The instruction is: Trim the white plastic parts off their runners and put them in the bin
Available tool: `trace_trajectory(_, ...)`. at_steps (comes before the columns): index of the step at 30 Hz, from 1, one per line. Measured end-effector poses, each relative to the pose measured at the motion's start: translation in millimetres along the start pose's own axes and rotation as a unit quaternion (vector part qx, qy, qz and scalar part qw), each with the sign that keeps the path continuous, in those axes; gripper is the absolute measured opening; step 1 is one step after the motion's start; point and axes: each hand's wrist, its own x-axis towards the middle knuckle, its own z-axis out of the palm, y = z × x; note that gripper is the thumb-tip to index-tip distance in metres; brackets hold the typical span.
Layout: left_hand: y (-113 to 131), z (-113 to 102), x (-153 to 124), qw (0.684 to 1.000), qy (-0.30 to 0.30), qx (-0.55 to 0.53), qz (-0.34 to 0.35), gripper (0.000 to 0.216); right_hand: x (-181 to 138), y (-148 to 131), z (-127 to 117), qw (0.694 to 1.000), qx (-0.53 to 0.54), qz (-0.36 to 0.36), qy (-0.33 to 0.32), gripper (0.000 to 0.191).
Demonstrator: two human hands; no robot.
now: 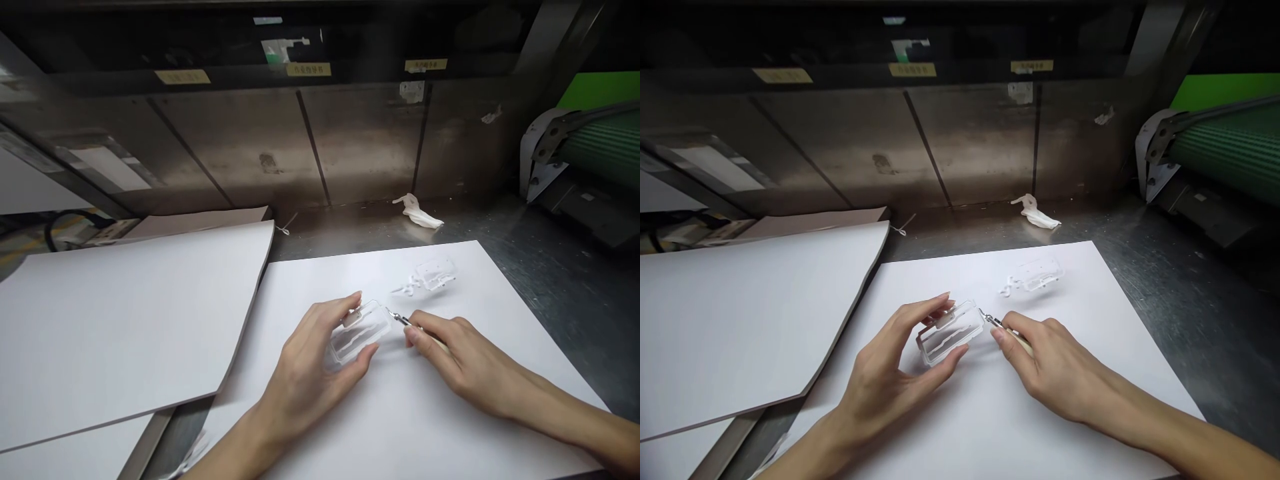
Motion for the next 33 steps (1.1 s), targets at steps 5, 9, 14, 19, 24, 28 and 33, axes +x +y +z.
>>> trace_trajectory(5,-8,-3,2,0.989,0.041,0.114,-0.084,0.052,9,8,-4,0.993,0.029,-0.041,0.108,0.039)
trace_trajectory(9,-15,-2,3,0.963,0.051,0.234,-0.123,0.054,15,20,-7,0.95,-0.045,-0.123,0.283,0.028)
trace_trajectory(14,-12,0,2,0.969,0.046,0.228,-0.085,0.055,17,27,-9,0.92,-0.21,-0.145,0.298,0.052)
trace_trajectory(19,-10,1,3,0.98,0.041,0.179,-0.081,0.046,17,32,-11,0.934,-0.254,-0.126,0.218,0.049)
trace_trajectory(24,-8,2,0,0.987,0.031,0.132,-0.082,0.042,16,33,-12,0.946,-0.186,-0.182,0.193,0.025)
trace_trajectory(28,-8,4,-1,0.99,0.008,0.112,-0.085,0.043,14,24,-14,0.956,-0.068,-0.182,0.222,0.008)
trace_trajectory(33,-9,5,-2,0.99,-0.041,0.108,-0.085,0.04,13,21,-14,0.958,-0.061,-0.158,0.232,0.013)
